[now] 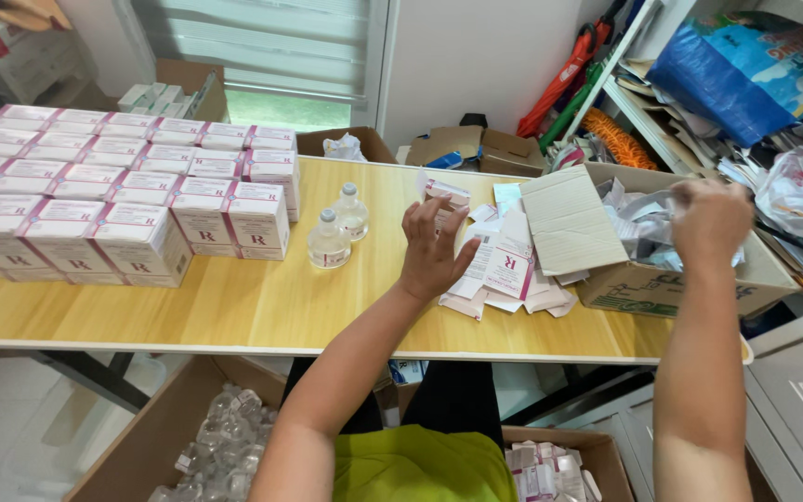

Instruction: The person repeatedly picks up small clear plastic bottles and places them into rectangular cardboard boxes. The person then folds the box flaps closed and stacks the completed packages on the table.

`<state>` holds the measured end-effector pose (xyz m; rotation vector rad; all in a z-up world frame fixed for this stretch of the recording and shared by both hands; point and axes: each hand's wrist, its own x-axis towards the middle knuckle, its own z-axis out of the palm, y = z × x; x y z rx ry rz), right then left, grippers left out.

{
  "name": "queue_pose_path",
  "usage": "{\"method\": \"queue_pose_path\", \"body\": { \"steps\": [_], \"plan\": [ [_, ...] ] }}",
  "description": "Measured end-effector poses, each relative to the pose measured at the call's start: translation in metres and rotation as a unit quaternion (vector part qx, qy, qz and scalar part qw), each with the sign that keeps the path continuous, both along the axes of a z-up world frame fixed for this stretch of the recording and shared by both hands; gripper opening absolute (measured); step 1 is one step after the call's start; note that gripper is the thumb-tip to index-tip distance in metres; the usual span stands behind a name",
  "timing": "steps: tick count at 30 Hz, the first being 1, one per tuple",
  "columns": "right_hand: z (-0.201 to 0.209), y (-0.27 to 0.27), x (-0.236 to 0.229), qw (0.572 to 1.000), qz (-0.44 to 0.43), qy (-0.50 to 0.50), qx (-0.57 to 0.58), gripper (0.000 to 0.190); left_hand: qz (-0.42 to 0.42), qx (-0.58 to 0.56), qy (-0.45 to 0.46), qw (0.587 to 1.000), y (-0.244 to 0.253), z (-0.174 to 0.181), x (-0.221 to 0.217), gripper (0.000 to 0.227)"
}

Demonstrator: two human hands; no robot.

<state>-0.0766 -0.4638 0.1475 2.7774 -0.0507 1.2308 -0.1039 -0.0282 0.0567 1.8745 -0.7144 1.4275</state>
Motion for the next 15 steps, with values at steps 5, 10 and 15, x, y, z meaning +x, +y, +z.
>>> {"method": "queue_pose_path", "body": {
  "steps": [5,10,15],
  "plan": [
    [0.035,0.021,-0.04,0.98,-0.017,-0.167,-0.11,0.011,0.003,0.033,-0.017,0.999,0.0,0.007,-0.008,0.05],
    [0.056,0.081,-0.08,0.96,0.146,-0.23,0.071,0.011,0.101,0.035,-0.029,0.994,0.032,0.016,-0.028,0.058],
    [0.059,0.164,-0.111,0.942,0.274,-0.141,0.134,0.008,0.179,-0.057,0.111,0.976,0.105,0.004,-0.044,0.085]
  ]
}}
